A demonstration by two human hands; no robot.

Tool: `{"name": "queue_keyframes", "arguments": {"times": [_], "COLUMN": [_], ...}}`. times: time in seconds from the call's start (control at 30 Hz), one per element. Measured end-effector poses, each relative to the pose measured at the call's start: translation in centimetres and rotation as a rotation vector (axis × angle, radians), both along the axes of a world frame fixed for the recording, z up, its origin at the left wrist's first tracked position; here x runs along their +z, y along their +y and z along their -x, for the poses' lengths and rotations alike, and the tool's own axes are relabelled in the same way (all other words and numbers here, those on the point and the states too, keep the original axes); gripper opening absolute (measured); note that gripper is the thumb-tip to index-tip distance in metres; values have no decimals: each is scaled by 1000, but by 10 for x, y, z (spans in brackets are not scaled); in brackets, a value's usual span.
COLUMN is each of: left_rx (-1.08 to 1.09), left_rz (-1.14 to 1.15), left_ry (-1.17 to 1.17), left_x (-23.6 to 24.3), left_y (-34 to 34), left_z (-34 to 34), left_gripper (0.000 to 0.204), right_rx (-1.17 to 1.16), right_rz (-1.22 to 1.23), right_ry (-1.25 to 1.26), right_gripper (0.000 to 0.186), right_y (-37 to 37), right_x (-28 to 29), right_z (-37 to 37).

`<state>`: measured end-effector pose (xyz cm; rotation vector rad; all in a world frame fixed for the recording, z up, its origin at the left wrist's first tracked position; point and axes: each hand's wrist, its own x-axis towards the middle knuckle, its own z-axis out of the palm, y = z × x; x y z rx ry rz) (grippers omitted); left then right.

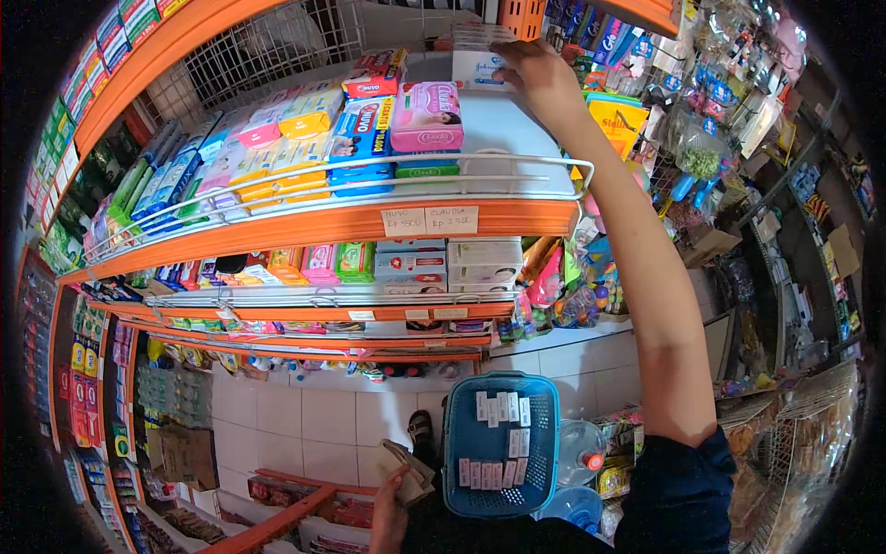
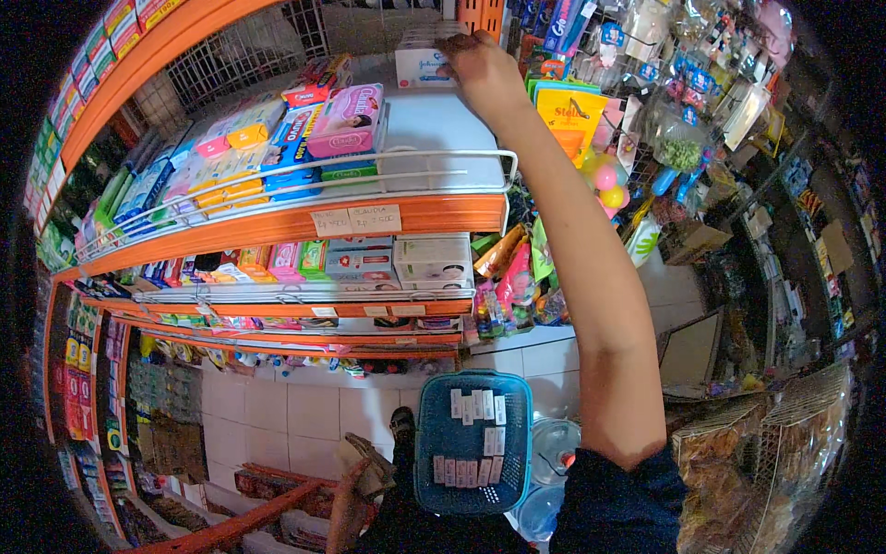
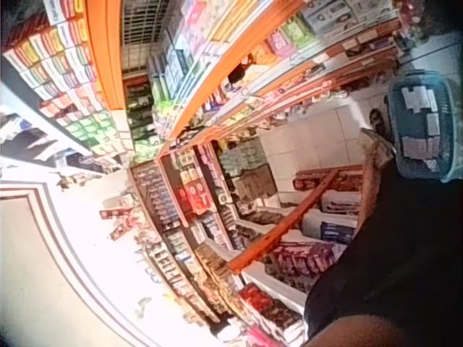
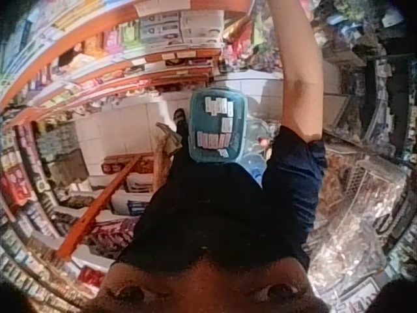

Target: The person repeatedly wipes small white boxes with a cloth while standing in a store aisle. They pick up boxes from a blue basket, wipe them, and place them on a shelf, repeating this cycle throughout the clip.

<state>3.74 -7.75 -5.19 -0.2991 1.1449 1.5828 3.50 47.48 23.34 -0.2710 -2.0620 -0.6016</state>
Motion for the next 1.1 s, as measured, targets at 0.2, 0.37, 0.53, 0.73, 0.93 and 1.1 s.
{"name": "queue_keyframes", "arguments": {"times": [0.2, 0.37, 0.53, 0.73, 0.93, 1.1], "left_rx": [13, -15, -42, -44, 33, -5], "left_rz": [19, -17, 81, -4, -96, 26], "left_ry": [1, 59, 50, 71, -96, 25], "left_x": [-5, 0, 20, 7, 10, 6], "left_y": [-9, -9, -4, -14, -14, -34], "left_z": [-1, 3, 3, -1, -12, -31], "left_gripper": [34, 35, 37, 40, 40, 44], "right_rx": [57, -93, -106, 196, 76, -417], "right_rz": [42, 201, 289, 331, 1074, 1486], "right_ry": [2, -66, -69, 186, 662, 433], "right_gripper": [26, 33, 31, 27, 18, 20], "right_y": [6, 4, -9, -73, -215, -312], "right_x": [-1, -2, 4, 8, -145, -405], "right_z": [3, 1, -6, -70, -194, -266]}}
